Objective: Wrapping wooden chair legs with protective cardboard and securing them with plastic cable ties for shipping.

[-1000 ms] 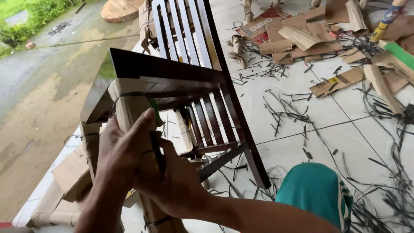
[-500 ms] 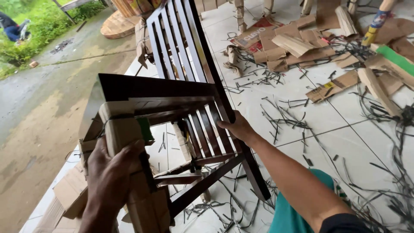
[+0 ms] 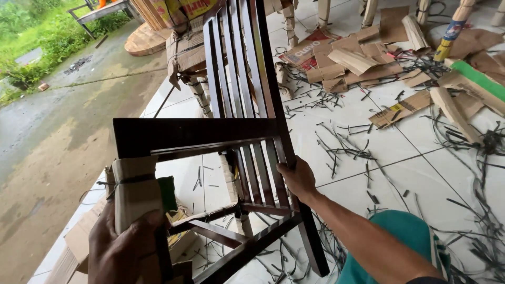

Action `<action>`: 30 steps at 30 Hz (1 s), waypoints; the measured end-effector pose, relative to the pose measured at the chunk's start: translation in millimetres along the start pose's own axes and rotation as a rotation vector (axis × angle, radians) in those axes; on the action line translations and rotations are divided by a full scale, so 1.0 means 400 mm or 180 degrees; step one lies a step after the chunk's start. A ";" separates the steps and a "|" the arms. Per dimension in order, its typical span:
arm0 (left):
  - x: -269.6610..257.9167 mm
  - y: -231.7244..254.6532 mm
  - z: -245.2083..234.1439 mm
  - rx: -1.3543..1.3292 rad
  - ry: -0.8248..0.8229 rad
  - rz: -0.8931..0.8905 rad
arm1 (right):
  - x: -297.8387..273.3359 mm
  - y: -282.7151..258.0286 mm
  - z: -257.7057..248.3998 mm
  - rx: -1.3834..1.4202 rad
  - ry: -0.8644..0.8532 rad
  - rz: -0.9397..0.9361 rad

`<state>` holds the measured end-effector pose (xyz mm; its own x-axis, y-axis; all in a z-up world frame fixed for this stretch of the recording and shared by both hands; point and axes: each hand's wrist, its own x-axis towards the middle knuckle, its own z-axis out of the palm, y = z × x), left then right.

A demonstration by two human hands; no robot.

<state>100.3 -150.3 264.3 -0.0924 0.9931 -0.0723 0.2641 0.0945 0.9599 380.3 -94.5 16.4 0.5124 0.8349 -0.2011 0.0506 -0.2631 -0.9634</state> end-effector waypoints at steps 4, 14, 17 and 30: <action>-0.051 0.090 0.009 0.0289 0.0106 -0.0233 | -0.018 -0.002 -0.008 -0.0357 0.0062 -0.0054; 0.103 -0.005 -0.068 -0.0057 -0.0288 0.0159 | -0.025 -0.046 -0.016 -0.0484 0.0106 0.0193; 0.110 0.000 -0.073 -0.0177 -0.0290 0.0162 | 0.002 -0.053 -0.030 -0.0698 0.0039 -0.0110; 0.248 -0.259 -0.203 -0.0655 -0.0742 0.0744 | -0.021 -0.149 -0.044 -0.1238 0.0079 0.0114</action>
<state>-14.3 -67.4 179.7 0.1743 0.9776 0.1179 0.0518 -0.1286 0.9903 388.2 -94.2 78.6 0.5399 0.8112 -0.2245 0.3511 -0.4595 -0.8159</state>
